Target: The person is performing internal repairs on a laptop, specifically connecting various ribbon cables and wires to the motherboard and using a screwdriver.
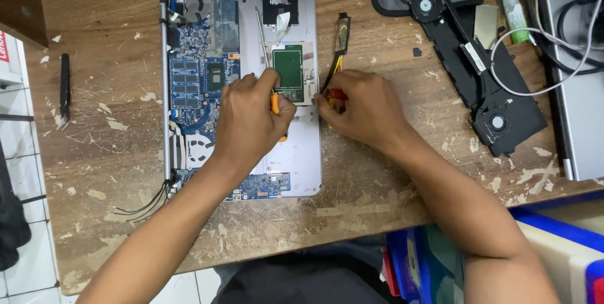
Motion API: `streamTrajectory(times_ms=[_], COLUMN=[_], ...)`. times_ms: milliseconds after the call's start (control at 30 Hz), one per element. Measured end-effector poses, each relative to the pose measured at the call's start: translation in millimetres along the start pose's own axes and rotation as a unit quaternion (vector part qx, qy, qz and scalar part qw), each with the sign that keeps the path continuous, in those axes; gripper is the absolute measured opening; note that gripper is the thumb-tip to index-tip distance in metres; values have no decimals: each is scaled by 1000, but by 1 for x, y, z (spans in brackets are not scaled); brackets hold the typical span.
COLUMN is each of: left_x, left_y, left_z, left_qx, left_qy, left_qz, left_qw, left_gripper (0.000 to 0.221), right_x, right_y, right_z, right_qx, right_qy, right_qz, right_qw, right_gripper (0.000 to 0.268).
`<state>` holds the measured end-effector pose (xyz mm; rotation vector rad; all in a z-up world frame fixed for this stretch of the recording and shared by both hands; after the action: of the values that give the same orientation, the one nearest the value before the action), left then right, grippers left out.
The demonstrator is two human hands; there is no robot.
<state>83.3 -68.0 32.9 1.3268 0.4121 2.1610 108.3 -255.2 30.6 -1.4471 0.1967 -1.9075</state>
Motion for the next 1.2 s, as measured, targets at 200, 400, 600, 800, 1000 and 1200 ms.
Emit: streamTrajectory(times_ms=[200, 400, 600, 800, 1000, 1200], left_x=[17, 21, 16, -7, -40, -20], left_y=[7, 12, 19, 38, 64, 87], left_z=[-6, -16, -23, -16, -9, -12], left_qx=[-4, -12, -7, 4, 13, -57], left_qy=[31, 75, 84, 61, 36, -56], left_qz=[-102, -207, -257, -298, -320, -267], left_qw=[994, 975, 963, 953, 947, 960], left_gripper=[18, 21, 23, 16, 13, 22], right_x=[-5, -4, -1, 13, 19, 28], right_y=[2, -1, 14, 20, 41, 61], right_z=[-1, -1, -4, 2, 0, 4], right_qx=[-12, 3, -4, -77, -142, -111], right_qy=[60, 54, 57, -6, -32, -55], right_qz=[64, 92, 96, 154, 152, 10], right_qw=[996, 994, 994, 985, 978, 992], right_gripper=[18, 13, 15, 13, 34, 31])
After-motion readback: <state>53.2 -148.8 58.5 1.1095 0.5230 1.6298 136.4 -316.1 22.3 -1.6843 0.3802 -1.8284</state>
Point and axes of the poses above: each hand's wrist, its own z-axis towards the middle knuckle, its own x-axis out of the back of the hand, y = z × x, the point moved 5 cm from there along z, towards the middle knuckle, and after that the axes turned 12 degrees about y, right-handed, at the moved point
